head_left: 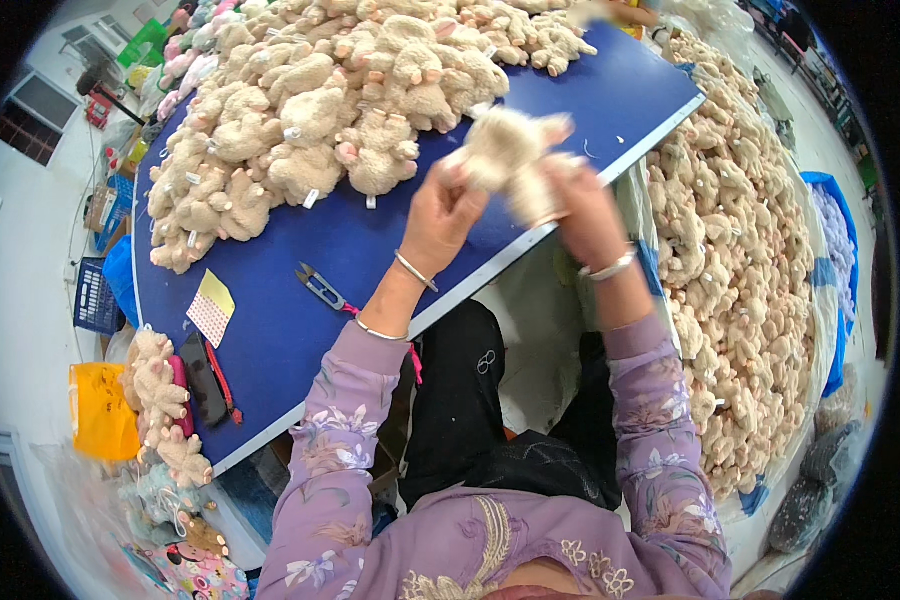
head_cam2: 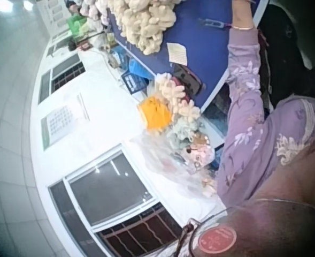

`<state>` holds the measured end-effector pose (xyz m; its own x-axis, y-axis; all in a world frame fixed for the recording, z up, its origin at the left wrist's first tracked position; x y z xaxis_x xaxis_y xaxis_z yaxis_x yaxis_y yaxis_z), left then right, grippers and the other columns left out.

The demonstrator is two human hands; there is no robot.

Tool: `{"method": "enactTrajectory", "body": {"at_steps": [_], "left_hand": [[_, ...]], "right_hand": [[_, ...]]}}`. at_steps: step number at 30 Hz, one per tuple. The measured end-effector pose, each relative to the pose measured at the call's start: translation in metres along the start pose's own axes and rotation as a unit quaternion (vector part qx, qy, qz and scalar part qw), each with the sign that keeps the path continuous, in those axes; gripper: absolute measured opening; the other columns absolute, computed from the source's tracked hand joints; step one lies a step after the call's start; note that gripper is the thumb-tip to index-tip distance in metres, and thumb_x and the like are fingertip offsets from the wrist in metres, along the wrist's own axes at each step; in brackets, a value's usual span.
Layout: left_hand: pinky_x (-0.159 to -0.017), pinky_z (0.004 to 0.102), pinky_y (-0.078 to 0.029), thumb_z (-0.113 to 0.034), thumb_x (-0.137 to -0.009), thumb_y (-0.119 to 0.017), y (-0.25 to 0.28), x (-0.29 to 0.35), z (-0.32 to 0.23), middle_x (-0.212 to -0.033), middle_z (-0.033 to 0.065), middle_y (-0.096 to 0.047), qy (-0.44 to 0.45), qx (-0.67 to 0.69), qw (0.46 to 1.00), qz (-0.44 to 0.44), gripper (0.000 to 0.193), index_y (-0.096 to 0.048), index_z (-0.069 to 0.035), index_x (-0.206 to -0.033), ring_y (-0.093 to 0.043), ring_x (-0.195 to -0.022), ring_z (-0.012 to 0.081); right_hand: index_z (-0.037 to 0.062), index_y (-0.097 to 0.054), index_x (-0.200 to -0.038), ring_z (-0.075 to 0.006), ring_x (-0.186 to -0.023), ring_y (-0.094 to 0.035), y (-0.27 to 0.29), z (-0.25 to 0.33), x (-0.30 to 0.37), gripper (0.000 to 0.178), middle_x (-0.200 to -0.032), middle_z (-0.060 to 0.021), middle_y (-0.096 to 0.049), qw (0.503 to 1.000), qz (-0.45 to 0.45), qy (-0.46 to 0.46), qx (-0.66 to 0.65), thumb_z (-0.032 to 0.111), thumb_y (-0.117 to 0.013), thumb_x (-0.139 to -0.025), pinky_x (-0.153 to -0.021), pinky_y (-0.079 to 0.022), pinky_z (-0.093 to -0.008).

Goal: The person trims loose threads and excess fabric from small stuffed animal toys using scissors. They pick up each toy, snip visible threads, and place the finished items on a blue table. The process is repeated for multiple toys throughout the clip.

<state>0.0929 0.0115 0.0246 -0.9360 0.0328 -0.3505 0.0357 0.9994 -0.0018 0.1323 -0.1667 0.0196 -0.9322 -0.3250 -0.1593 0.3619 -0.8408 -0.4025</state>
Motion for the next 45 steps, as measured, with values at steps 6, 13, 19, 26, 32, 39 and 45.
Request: {"method": "enactTrajectory", "body": {"at_steps": [6,13,19,26,32,39,45], "left_hand": [[-0.085,0.0355,-0.046,-0.022,-0.080,-0.068,0.093,-0.007,-0.041,-0.105,0.0143,-0.058,-0.147,-0.444,0.835,-0.290,0.050,-0.048,0.000,-0.121,-0.058,-0.092,0.0220],[-0.086,0.0349,-0.048,-0.007,-0.069,-0.075,0.079,-0.016,-0.009,-0.104,0.0165,-0.060,-0.005,-0.334,0.929,-0.161,0.051,-0.048,-0.002,-0.113,-0.060,-0.098,0.0267],[-0.087,0.0321,-0.048,0.007,-0.070,-0.063,0.021,-0.004,-0.027,-0.106,0.0103,-0.059,-0.070,-0.171,0.982,-0.042,0.045,-0.048,-0.002,-0.112,-0.059,-0.097,0.0201],[-0.100,0.0335,-0.041,0.005,-0.073,-0.056,-0.003,-0.005,-0.034,-0.129,0.0143,-0.045,-0.108,-0.098,0.989,0.025,0.072,-0.030,-0.002,-0.139,-0.048,-0.119,0.0209],[-0.086,0.0336,-0.052,-0.007,-0.086,-0.062,-0.001,-0.004,0.006,-0.120,0.0144,-0.054,0.151,0.274,0.950,-0.007,0.051,-0.040,0.002,-0.131,-0.059,-0.105,0.0195],[-0.080,0.0297,-0.054,0.005,-0.083,-0.054,0.040,-0.009,0.019,-0.104,0.0098,-0.061,0.085,0.253,0.951,-0.155,0.031,-0.051,0.003,-0.114,-0.063,-0.091,0.0160],[-0.079,0.0268,-0.052,0.006,-0.083,-0.054,0.039,-0.010,0.014,-0.103,0.0074,-0.060,0.078,0.219,0.964,-0.129,0.031,-0.052,0.001,-0.114,-0.061,-0.089,0.0126]], "right_hand": [[-0.0007,-0.029,-0.141,-0.0177,-0.085,-0.061,0.044,0.135,0.014,0.088,-0.134,-0.0194,-0.047,0.957,0.111,0.157,-0.216,0.067,-0.040,-0.086,-0.069,-0.051,-0.0286],[-0.0013,-0.057,-0.114,-0.0126,-0.069,-0.062,0.017,0.013,0.001,0.034,-0.094,-0.0099,-0.068,0.972,-0.009,-0.062,0.225,0.023,-0.061,-0.090,-0.062,-0.049,-0.0239],[-0.0023,-0.050,-0.121,-0.0115,-0.073,-0.060,-0.019,0.023,0.009,0.045,-0.098,-0.0099,-0.062,0.974,0.019,-0.006,0.227,0.019,-0.067,-0.086,-0.065,-0.050,-0.0250],[0.0017,-0.057,-0.097,-0.0025,-0.075,-0.053,-0.018,0.023,0.009,0.018,-0.090,0.0011,-0.060,0.986,0.047,0.033,0.158,0.009,-0.067,-0.085,-0.063,-0.045,-0.0191],[0.0003,-0.056,-0.091,-0.0026,-0.073,-0.051,-0.034,0.028,0.014,0.016,-0.082,0.0042,-0.057,0.986,0.018,0.044,0.159,0.007,-0.069,-0.084,-0.064,-0.044,-0.0185],[0.0012,-0.055,-0.083,-0.0027,-0.069,-0.050,-0.035,0.029,0.015,0.016,-0.075,0.0035,-0.056,0.967,0.046,0.079,0.238,0.009,-0.070,-0.083,-0.061,-0.044,-0.0200],[0.0022,-0.055,-0.088,-0.0030,-0.070,-0.051,-0.031,0.020,0.012,0.017,-0.079,0.0019,-0.057,0.989,0.064,-0.006,0.136,0.011,-0.070,-0.084,-0.061,-0.044,-0.0188]]}}
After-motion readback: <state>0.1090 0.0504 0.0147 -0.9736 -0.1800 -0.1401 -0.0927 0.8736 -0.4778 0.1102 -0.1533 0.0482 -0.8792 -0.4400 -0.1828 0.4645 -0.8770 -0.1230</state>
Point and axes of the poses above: each hand's wrist, its own x-axis away from the middle knuckle, its own y-axis out of the back of the hand, z = x × y, the point moved 8 cm from there along -x, towards the middle knuckle
